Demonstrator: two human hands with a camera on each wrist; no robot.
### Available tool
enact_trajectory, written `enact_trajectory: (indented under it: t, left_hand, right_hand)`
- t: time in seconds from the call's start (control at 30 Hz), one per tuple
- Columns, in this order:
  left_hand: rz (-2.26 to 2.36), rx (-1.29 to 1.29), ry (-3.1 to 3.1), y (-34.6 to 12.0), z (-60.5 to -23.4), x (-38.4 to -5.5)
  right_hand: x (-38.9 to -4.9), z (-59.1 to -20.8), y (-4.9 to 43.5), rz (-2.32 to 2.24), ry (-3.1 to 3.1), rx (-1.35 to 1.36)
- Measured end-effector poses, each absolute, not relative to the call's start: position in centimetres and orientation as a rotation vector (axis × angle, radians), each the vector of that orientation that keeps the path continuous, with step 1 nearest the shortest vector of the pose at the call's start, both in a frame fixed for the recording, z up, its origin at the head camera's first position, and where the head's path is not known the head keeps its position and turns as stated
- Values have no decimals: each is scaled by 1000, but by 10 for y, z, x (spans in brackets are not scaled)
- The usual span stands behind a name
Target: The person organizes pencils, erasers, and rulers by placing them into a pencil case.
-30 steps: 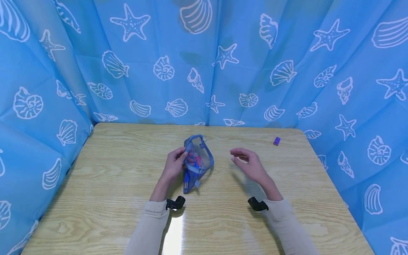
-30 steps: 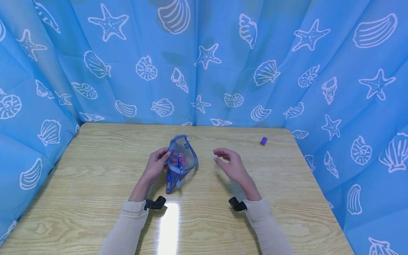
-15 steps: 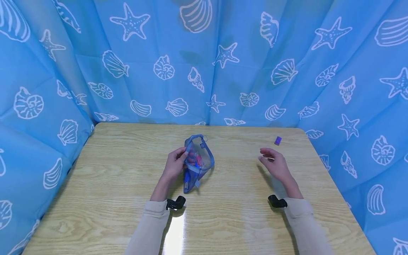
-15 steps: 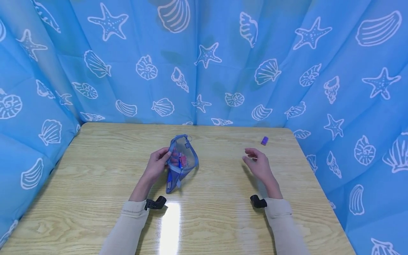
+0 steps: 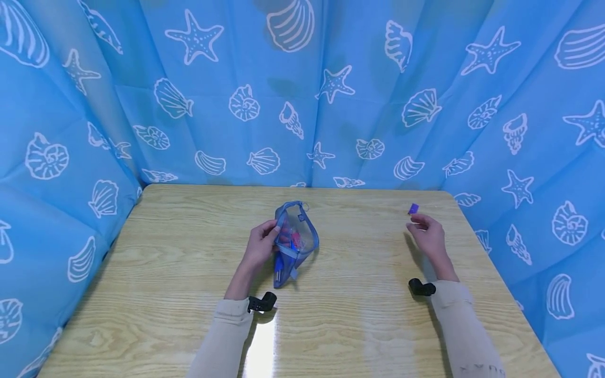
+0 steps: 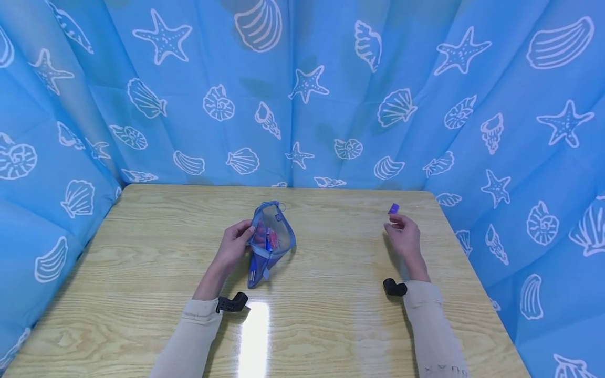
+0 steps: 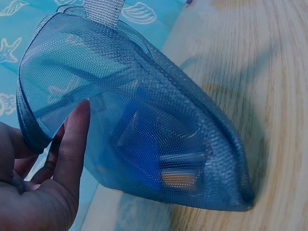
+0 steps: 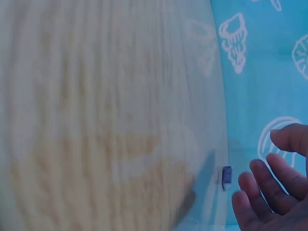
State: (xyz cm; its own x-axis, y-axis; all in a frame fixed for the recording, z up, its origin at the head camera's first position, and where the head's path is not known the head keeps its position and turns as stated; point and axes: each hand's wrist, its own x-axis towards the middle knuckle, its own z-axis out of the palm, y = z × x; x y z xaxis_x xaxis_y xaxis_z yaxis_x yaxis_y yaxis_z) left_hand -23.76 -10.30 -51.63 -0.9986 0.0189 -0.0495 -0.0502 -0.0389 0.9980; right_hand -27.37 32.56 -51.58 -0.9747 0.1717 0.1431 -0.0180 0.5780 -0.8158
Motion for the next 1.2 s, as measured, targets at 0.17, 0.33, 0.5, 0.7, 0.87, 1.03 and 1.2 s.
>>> enact_trajectory:
  t: [0.17, 0.33, 0.5, 0.7, 0.87, 1.03, 1.2]
  left_hand:
    - [2255, -28, 2111, -103, -515, -237]
    - [2212, -41, 2146, -106, -514, -236]
    - [2232, -32, 2159, -106, -514, -237]
    - [2244, -8, 2157, -105, -513, -237]
    - [2242, 12, 2148, -104, -514, -237]
    - [2212, -5, 2167, -104, -514, -235]
    - [2222, 6, 2174, -105, -512, -235]
  right_hand:
    - [-283, -515, 333, 1332, -2617, -305]
    - [-298, -519, 339, 1319, -2663, -415]
    - [-313, -518, 342, 1308, -2749, -451]
    - [-325, -517, 347, 1204, -2871, -482]
    - [-329, -517, 349, 1063, -2933, -473]
    - [-333, -517, 348, 975, -2953, -440]
    - [-339, -511, 344, 999, -2970, -479]
